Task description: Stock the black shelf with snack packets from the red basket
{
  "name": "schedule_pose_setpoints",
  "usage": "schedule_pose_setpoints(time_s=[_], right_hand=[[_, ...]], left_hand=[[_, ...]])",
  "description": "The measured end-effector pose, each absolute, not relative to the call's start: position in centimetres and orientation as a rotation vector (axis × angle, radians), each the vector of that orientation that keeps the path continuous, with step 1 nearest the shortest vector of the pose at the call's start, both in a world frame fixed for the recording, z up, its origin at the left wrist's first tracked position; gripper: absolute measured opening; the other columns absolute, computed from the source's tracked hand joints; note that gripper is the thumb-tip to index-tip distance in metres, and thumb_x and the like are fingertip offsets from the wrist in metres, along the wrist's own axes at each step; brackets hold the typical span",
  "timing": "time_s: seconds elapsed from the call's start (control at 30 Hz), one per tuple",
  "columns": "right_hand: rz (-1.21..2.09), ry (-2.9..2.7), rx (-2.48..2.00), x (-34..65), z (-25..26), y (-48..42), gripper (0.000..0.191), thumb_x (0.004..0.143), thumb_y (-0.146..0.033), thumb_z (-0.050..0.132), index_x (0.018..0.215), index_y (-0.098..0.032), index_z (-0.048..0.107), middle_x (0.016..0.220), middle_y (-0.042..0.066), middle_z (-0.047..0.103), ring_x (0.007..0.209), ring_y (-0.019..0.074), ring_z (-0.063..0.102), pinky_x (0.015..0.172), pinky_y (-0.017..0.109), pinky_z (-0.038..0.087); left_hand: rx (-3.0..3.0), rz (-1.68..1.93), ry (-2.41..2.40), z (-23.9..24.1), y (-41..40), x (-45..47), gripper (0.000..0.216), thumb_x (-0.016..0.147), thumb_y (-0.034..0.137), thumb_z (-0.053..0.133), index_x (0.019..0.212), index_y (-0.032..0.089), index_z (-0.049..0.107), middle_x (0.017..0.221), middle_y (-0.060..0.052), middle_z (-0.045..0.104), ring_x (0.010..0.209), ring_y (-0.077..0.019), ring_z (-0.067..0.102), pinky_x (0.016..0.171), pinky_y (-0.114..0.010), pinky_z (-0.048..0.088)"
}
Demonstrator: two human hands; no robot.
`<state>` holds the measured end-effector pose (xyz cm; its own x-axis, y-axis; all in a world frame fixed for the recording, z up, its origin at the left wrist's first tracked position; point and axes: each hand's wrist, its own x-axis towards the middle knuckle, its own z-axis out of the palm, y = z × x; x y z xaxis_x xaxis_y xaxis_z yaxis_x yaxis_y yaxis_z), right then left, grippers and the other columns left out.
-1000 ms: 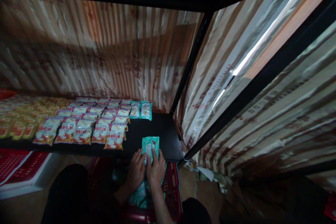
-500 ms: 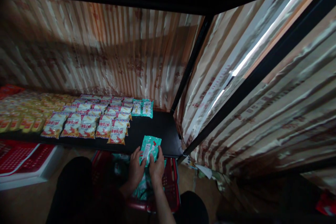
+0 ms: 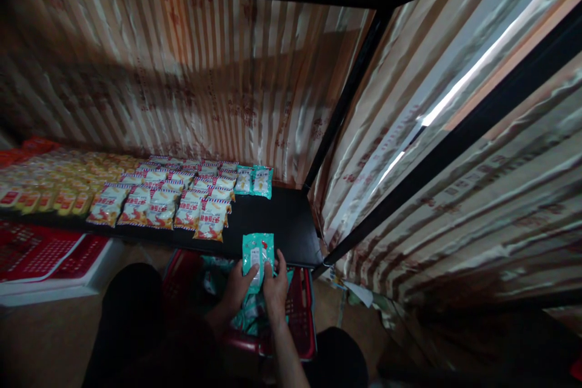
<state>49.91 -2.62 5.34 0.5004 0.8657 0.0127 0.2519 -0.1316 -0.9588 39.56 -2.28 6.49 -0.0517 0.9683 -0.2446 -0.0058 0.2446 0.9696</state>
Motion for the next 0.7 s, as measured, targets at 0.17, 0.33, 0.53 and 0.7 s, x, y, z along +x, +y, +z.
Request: schedule_pose_setpoints(time_s=[0.17, 0.33, 0.53, 0.7], right_hand=[[0.686, -1.011, -1.681, 49.9, 5.3, -3.2, 0.065, 0.075, -0.05, 0.047, 0.125, -0.01, 0.052, 0.098, 0.012, 0.07, 0.086, 0.025, 0.065, 0.074, 0.035, 0.052], [0.671, -1.066, -1.679, 49.8, 5.4, -3.5, 0.06, 0.077, -0.05, 0.045, 0.122, -0.012, 0.055, 0.105, 0.013, 0.069, 0.091, 0.0257, 0.065, 0.078, 0.036, 0.051], [0.679, -1.108, -1.721, 49.3, 6.2, -3.0, 0.065, 0.077, -0.055, 0.039, 0.121, -0.011, 0.056, 0.104, 0.014, 0.069, 0.09, 0.0261, 0.065, 0.075, 0.034, 0.05], [0.592, -1.186, -1.734, 49.5, 6.0, -2.4, 0.062, 0.081, -0.051, 0.032, 0.119, -0.01, 0.057, 0.111, 0.016, 0.066, 0.099, 0.0263, 0.062, 0.083, 0.036, 0.047]], left_hand=[[0.885, 1.112, 1.278, 6.4, -3.0, 39.5, 0.041, 0.071, 0.045, 0.065, 0.096, 0.012, 0.065, 0.097, -0.013, 0.072, 0.089, -0.0247, 0.067, 0.078, -0.032, 0.05], [0.82, 1.143, 1.268, 6.5, -3.2, 39.5, 0.052, 0.07, 0.055, 0.063, 0.097, 0.011, 0.064, 0.098, -0.014, 0.071, 0.09, -0.0246, 0.067, 0.078, -0.031, 0.051], [0.829, 1.139, 1.377, 6.1, -2.7, 39.4, 0.049, 0.078, 0.054, 0.05, 0.099, 0.011, 0.062, 0.095, -0.014, 0.07, 0.086, -0.0245, 0.067, 0.074, -0.032, 0.051], [0.883, 1.126, 1.499, 6.4, -2.5, 39.4, 0.04, 0.083, 0.047, 0.043, 0.093, 0.014, 0.063, 0.092, -0.011, 0.07, 0.088, -0.0239, 0.064, 0.079, -0.033, 0.048]])
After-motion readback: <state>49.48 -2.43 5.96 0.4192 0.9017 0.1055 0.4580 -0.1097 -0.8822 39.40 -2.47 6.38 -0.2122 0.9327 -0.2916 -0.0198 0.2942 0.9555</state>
